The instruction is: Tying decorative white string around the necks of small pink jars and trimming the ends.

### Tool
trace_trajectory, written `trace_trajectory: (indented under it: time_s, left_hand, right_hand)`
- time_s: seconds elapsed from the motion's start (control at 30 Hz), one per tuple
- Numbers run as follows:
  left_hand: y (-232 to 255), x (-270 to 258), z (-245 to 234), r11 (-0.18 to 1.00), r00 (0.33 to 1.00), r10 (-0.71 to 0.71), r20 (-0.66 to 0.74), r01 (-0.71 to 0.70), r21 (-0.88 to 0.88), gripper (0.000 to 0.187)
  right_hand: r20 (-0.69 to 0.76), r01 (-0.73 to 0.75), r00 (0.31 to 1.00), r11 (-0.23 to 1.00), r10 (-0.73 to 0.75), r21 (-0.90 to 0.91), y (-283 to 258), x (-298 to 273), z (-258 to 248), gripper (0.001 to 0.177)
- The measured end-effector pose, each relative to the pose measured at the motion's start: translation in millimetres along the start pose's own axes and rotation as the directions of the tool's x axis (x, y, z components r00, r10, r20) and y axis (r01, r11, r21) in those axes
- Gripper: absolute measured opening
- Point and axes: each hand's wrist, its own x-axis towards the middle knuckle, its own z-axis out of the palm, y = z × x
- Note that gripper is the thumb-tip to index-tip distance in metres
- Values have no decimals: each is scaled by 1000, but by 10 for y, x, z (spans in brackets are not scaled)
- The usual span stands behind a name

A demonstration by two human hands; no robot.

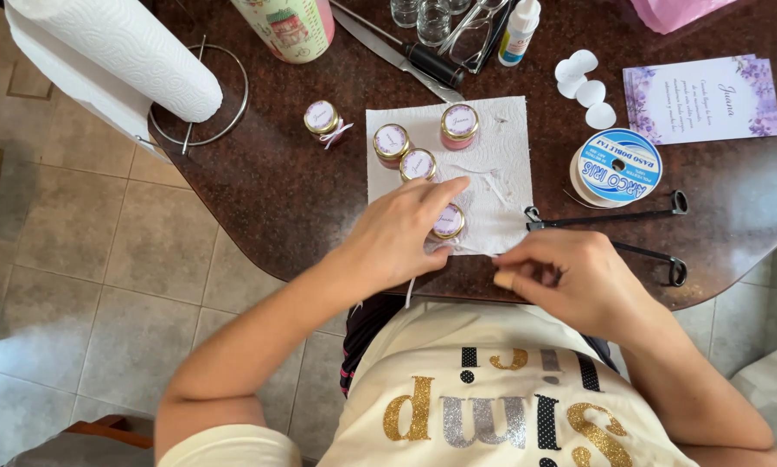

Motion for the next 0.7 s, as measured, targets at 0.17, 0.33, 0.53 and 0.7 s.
trace_trajectory:
  time_s: [0.17, 0.33, 0.53, 0.7]
  left_hand:
    - [48, -448, 108, 999, 906, -34, -422, 25, -27, 51]
    - [-24, -515, 333, 981, 791, -160, -591, 59, -187, 17]
    - [-62, -416, 460, 957, 788, -221, -574, 60, -285, 22]
    - [12, -361, 230, 944, 867, -86, -491, -86, -318, 67]
  right_hand:
    - [-220, 219, 949, 974, -227, -61, 177, 165, 297, 23]
    - [-295, 340, 881, 929, -370, -148, 46, 288, 475, 23]
    - [-337, 293, 869, 925, -363, -241, 86, 314, 570, 21]
    - [-298, 269, 850, 843, -435, -465, 28, 266, 535, 10]
